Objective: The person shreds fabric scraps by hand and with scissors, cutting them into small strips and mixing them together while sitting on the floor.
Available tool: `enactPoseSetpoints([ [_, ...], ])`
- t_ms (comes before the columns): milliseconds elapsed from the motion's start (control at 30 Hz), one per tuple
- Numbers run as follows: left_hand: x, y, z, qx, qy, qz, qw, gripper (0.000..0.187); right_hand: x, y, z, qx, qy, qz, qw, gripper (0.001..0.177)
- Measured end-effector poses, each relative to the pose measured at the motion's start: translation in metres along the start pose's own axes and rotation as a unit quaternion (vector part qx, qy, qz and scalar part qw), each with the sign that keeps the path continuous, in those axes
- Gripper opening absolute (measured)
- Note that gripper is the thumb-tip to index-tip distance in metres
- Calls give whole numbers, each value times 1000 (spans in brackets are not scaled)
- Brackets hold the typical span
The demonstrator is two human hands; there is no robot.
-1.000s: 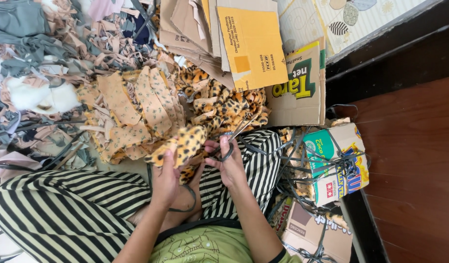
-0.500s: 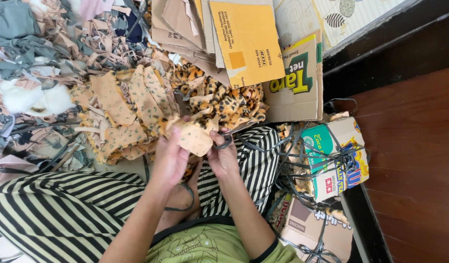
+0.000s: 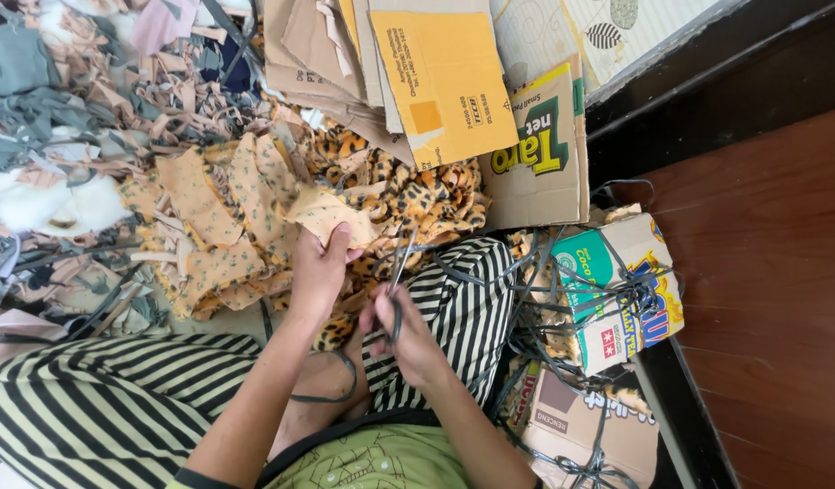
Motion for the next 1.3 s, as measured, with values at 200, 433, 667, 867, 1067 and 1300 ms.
enactPoseSetpoints([
  [200, -8, 11, -6, 14, 51, -44, 998, 62, -2, 12, 32, 8, -66, -121, 990, 48],
  [433, -6, -4, 14, 5, 137, -64, 988, 64, 14, 44, 2, -64, -53, -174, 981, 44],
  [667, -22, 1, 17, -44, 251, -64, 965, 75, 20, 55, -4, -112, -28, -157, 981, 30],
  [867, -8, -18, 60, -112, 307, -94, 940, 88, 16, 52, -8, -114, -55, -136, 983, 26],
  [1067, 7, -27, 57, -98, 297, -145, 939, 94, 31, 55, -21, -124, -105, -182, 970, 34],
  [1300, -5, -16, 47, -88, 283, -112, 948, 98, 17, 48, -9, -142, -94, -111, 979, 19],
])
Point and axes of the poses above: each hand's wrist, its own y-axis towards the middle knuckle, its own x-axis out of the palm, z = x × y, the point moved 10 cm from there along y, towards the middle knuckle, and after that the axes turned 5 degrees about -x, right-handed, at the moved point
